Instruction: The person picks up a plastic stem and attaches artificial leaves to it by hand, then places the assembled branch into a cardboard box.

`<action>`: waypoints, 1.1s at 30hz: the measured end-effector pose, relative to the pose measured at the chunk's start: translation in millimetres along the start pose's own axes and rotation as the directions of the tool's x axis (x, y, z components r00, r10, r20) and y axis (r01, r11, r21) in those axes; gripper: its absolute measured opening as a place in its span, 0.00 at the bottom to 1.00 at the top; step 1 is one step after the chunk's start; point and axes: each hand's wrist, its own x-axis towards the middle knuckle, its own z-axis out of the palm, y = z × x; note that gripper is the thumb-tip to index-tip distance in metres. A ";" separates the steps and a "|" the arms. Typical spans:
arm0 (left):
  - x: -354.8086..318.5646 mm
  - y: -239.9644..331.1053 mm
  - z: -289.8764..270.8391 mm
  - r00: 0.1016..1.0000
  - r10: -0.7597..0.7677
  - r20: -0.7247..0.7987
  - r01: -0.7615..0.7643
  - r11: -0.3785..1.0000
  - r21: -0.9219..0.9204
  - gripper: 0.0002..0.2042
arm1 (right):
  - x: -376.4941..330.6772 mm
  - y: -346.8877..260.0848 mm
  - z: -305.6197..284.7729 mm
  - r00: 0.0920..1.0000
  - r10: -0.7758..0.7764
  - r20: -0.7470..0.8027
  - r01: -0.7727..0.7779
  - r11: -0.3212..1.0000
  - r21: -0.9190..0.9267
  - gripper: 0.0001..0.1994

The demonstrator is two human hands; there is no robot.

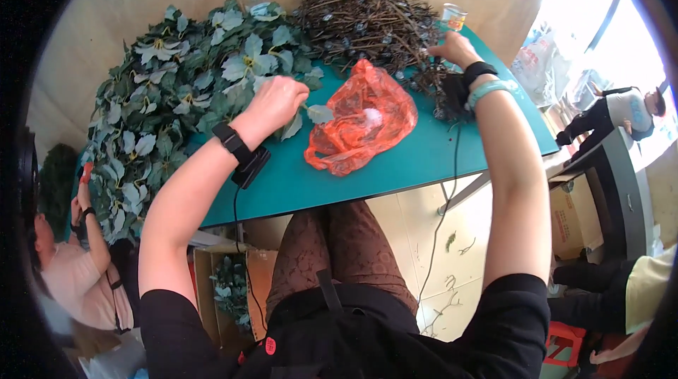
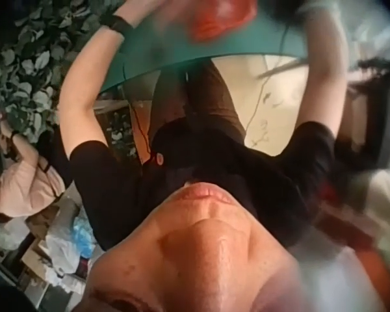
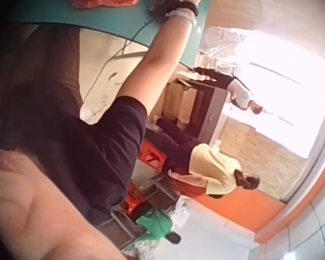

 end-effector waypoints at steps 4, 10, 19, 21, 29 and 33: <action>6.1 8.6 12.6 0.933 -0.321 0.163 0.293 0.940 0.174 0.06 | 2.8 -3.5 7.7 0.991 -0.124 -0.050 0.119 0.989 -0.086 0.30; -4.2 -7.4 7.7 0.856 -0.378 0.353 0.457 0.872 -0.176 0.10 | -5.0 -5.4 -4.2 0.996 -0.042 -0.077 0.057 0.979 0.197 0.24; -45.2 12.8 -48.7 0.892 -0.451 0.041 0.390 0.721 -0.572 0.09 | -43.7 -23.7 -40.2 0.937 -0.119 -0.329 0.325 0.644 0.693 0.16; -66.1 25.8 -56.0 0.861 -0.507 0.050 0.401 0.614 -0.680 0.08 | -84.6 -53.8 -62.0 0.958 -0.090 -0.271 0.258 0.679 0.687 0.17; -154.6 90.3 -43.4 0.644 -0.757 0.115 0.127 -0.043 -0.991 0.06 | -260.7 -149.1 -41.0 0.926 -0.375 0.042 0.168 0.510 0.844 0.16; -171.0 104.0 -23.2 0.580 -0.804 0.131 0.035 -0.136 -0.990 0.07 | -314.9 -197.3 -0.3 0.860 -0.413 0.301 -0.193 0.283 0.940 0.16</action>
